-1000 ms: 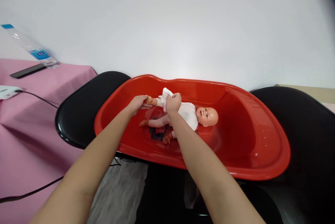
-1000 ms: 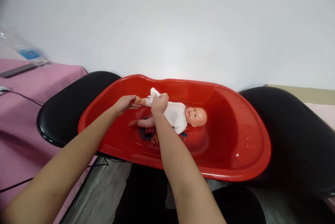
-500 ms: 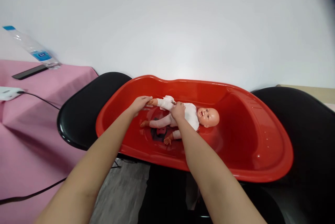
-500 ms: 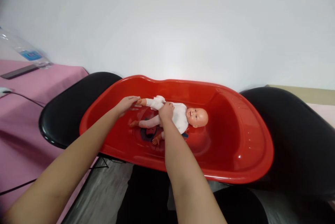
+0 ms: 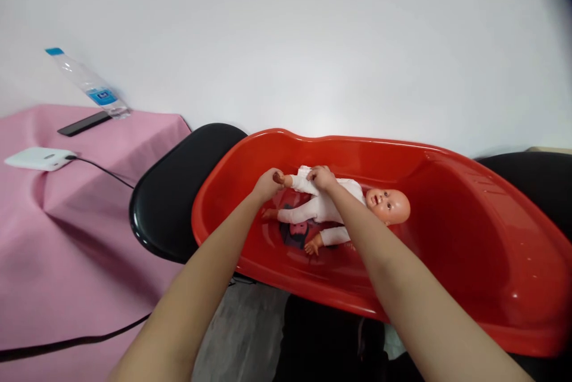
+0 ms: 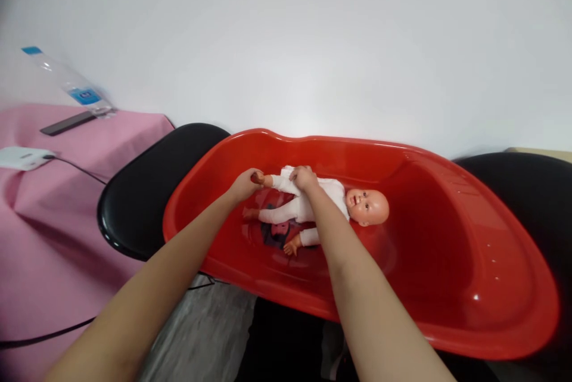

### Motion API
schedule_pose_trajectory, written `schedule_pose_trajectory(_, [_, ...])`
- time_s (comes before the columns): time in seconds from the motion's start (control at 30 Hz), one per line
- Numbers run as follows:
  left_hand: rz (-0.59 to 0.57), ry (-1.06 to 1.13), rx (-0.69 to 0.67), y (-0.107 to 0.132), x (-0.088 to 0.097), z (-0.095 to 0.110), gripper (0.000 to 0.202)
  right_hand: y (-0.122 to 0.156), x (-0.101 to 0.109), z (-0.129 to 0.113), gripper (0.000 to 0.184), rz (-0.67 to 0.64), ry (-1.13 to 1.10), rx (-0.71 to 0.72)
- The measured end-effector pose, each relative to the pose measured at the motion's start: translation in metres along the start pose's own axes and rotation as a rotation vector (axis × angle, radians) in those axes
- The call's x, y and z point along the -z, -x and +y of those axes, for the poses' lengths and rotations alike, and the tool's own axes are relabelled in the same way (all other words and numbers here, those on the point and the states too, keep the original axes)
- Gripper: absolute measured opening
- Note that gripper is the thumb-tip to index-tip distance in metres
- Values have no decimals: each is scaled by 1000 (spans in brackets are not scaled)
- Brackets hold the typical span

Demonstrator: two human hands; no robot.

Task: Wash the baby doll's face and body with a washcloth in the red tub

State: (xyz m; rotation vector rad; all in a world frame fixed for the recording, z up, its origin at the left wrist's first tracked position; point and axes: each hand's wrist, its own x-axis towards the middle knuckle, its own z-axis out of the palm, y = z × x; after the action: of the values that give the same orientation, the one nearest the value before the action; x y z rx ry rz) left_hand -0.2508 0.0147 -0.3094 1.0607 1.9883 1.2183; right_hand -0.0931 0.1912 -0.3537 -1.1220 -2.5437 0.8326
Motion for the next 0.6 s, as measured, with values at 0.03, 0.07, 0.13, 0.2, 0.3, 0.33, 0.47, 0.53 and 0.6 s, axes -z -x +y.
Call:
schedule_pose_trajectory(0.03, [3,-4,-8,-1,-1,-2,25,-2,2,1,32,-21,17,1])
schedule_pose_trajectory(0.07, [5,-10,-16,-2,-1,-3,25,-2,4,3,30,-20,26,-14])
schedule_pose_trajectory(0.13, [10,-14,-31,-3,-1,-3,25,0,7,3,26,3,54,-44])
schedule_pose_trajectory(0.2, [6,-8,-41,-3,-1,0,25,5,12,0,24,74,17,-63])
schedule_pose_trajectory(0.3, [30,10,-66,0,-2,6,24,14,21,-15,27,288,-275,-2])
schedule_pose_trajectory(0.33, [45,14,-70,1,-2,7,23,16,24,-23,26,352,-394,37])
schedule_pose_trajectory(0.47, [86,-29,-65,4,-2,10,15,20,30,-67,27,384,-675,176])
schedule_pose_trajectory(0.53, [78,-38,-63,2,-1,9,16,22,23,-89,24,297,-754,207])
schedule_pose_trajectory(0.6, [56,3,-68,-4,0,9,20,26,11,-105,24,224,-827,187])
